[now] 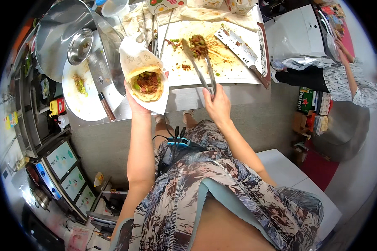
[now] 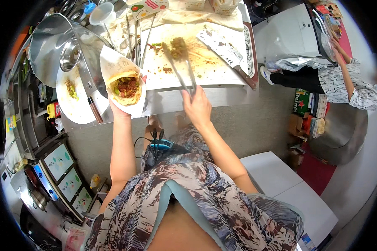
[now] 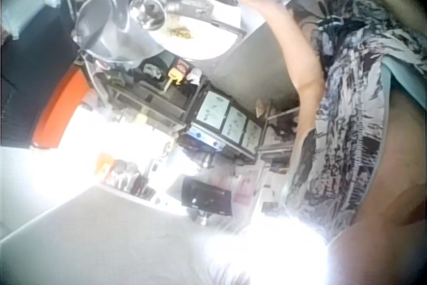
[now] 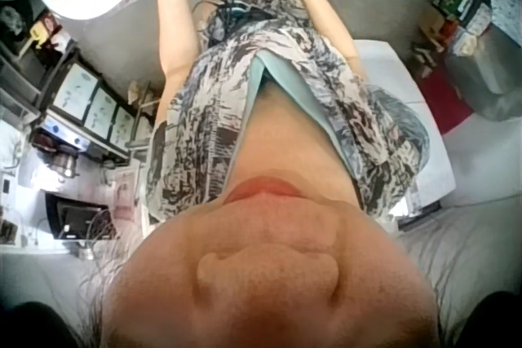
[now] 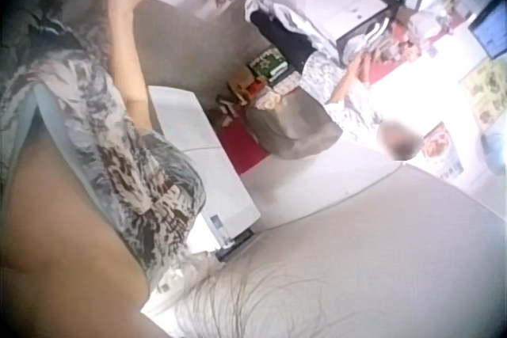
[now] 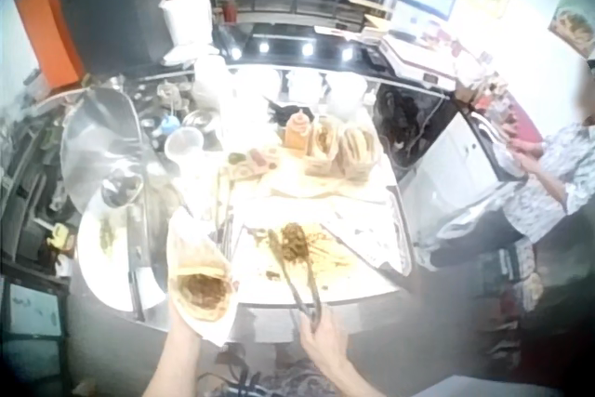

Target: The person assembles a flatbread sandwich by adding cooked meat and vegetables using tongs, then washes hands and a cloth at the sink. They stir a pan on the stove and scoop sauce onto the sandwich before handing it to another person.

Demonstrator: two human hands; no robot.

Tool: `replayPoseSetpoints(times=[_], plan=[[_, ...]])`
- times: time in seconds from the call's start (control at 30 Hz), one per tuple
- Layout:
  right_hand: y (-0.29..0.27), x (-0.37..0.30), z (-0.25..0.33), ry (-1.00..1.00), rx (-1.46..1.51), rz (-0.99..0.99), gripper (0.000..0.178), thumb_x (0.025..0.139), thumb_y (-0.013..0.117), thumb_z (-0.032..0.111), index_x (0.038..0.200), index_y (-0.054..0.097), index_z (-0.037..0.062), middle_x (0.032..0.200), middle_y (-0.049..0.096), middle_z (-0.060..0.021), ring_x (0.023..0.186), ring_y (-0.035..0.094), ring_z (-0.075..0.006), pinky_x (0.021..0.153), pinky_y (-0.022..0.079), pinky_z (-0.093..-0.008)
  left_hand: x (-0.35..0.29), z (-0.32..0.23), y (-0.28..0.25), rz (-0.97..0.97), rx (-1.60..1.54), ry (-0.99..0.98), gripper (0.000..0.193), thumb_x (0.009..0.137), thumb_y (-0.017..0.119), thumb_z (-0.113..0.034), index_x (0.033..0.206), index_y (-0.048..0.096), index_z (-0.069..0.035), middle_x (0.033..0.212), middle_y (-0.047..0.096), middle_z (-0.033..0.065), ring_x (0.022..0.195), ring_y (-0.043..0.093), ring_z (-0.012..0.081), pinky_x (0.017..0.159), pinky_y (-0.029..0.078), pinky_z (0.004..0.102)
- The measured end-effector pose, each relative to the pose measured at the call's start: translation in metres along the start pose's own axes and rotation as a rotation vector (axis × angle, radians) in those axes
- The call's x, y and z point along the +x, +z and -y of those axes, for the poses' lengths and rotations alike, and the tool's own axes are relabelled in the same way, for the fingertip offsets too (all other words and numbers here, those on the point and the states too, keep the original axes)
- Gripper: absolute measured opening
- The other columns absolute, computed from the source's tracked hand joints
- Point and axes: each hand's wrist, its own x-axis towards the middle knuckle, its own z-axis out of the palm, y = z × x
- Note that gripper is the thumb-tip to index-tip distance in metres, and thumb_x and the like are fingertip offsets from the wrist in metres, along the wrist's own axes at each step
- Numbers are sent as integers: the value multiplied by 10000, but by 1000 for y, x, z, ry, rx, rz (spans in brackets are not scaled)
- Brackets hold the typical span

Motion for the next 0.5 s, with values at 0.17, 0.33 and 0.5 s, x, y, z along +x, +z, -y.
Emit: replayPoseSetpoints(times=[0.17, 0.33, 0.5], plan=[[18, 21, 13, -183, -202, -96, 330, 877, 605, 275, 1039, 511, 4, 840, 609, -192, 748, 632, -375, 615, 501, -474, -4, -7, -8, 1, 13, -10, 635, 886, 446, -496, 1401, 367, -134, 1374, 417, 201, 1227, 447, 414, 1028, 338, 675], [-18, 28, -10, -232, -329, -51, 214, 868, 605, 205, 952, 538, 20, 801, 631, -169, 670, 641, -357, 566, 512, -453, 0, 6, 0, -7, 25, -6, 635, 903, 404, -514, 1414, 344, -142, 1403, 382, 203, 1252, 421, 422, 1016, 364, 661], [-68, 34, -35, -295, -361, -67, 202, 869, 621, 234, 893, 587, 36, 771, 644, -160, 666, 635, -364, 574, 499, -429, 17, 39, 22, 11, 130, -44, 617, 945, 266, -508, 1417, 349, -120, 1387, 405, 214, 1247, 440, 405, 990, 407, 635]])
